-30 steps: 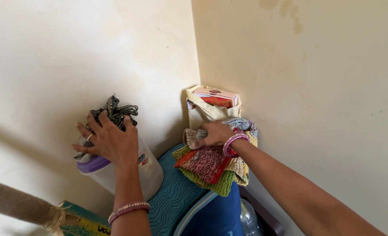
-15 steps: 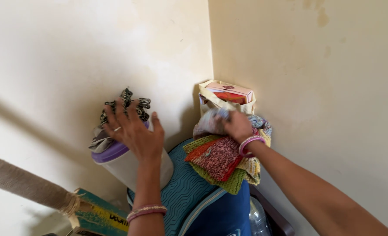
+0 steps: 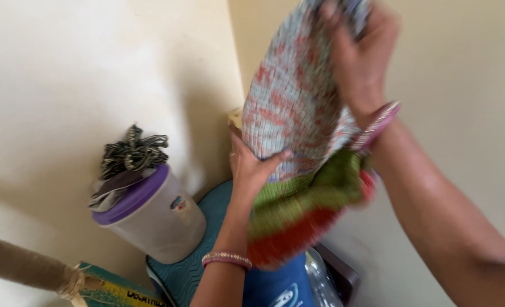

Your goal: Organizing various household items including a cricket bat, a container, and a knitted mat in a storage area.

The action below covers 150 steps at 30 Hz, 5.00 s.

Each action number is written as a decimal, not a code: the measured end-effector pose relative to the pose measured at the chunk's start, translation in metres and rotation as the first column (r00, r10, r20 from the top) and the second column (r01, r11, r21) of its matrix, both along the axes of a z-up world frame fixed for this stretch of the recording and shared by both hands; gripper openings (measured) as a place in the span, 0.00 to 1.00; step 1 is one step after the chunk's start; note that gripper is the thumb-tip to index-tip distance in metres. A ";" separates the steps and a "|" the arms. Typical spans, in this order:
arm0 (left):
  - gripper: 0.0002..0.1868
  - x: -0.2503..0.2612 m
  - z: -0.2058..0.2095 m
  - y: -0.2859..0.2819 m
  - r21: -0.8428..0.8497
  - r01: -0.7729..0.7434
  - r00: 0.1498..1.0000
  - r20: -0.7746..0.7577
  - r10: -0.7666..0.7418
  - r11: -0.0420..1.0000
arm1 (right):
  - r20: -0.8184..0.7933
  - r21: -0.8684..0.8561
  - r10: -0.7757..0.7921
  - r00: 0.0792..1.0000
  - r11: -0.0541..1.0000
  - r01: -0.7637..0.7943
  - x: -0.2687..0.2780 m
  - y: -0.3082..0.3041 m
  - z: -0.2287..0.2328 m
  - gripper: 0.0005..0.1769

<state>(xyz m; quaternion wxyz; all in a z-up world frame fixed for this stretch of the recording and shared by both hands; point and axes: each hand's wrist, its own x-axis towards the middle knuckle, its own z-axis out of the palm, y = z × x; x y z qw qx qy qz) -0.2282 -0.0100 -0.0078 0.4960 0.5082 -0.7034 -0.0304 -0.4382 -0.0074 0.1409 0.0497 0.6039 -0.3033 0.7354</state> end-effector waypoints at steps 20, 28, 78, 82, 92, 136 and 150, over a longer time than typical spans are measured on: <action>0.26 -0.073 -0.095 0.105 0.390 0.723 0.668 -0.606 -0.432 0.570 | -0.182 0.170 -0.252 0.951 0.944 0.282 -0.103 0.134 0.003 0.11; 0.21 -0.108 -0.069 0.163 0.201 0.649 0.422 -0.898 -0.127 0.734 | 0.164 0.370 -0.123 0.979 0.928 0.055 -0.148 0.146 -0.030 0.20; 0.36 -0.030 -0.083 0.245 0.102 0.791 0.119 -0.993 0.011 0.604 | 0.576 0.671 0.109 0.810 0.502 -0.545 -0.099 0.224 -0.066 0.13; 0.32 -0.019 -0.050 0.249 -0.024 0.792 0.004 -0.999 -0.044 0.611 | 0.585 0.670 0.139 0.799 0.473 -0.572 -0.122 0.226 -0.084 0.16; 0.28 -0.039 -0.052 0.242 -0.007 0.875 -0.036 -0.998 0.050 0.485 | 0.365 0.793 0.135 0.921 0.474 -0.384 -0.123 0.222 -0.087 0.20; 0.20 0.004 -0.002 0.248 0.227 0.401 0.279 -0.953 0.118 0.888 | 0.660 0.418 -0.031 0.750 0.845 -0.333 -0.100 0.257 -0.176 0.12; 0.12 -0.029 -0.006 0.236 0.139 0.088 0.538 -0.840 0.071 0.986 | 0.673 0.421 -0.241 0.700 0.902 -0.094 -0.136 0.273 -0.156 0.09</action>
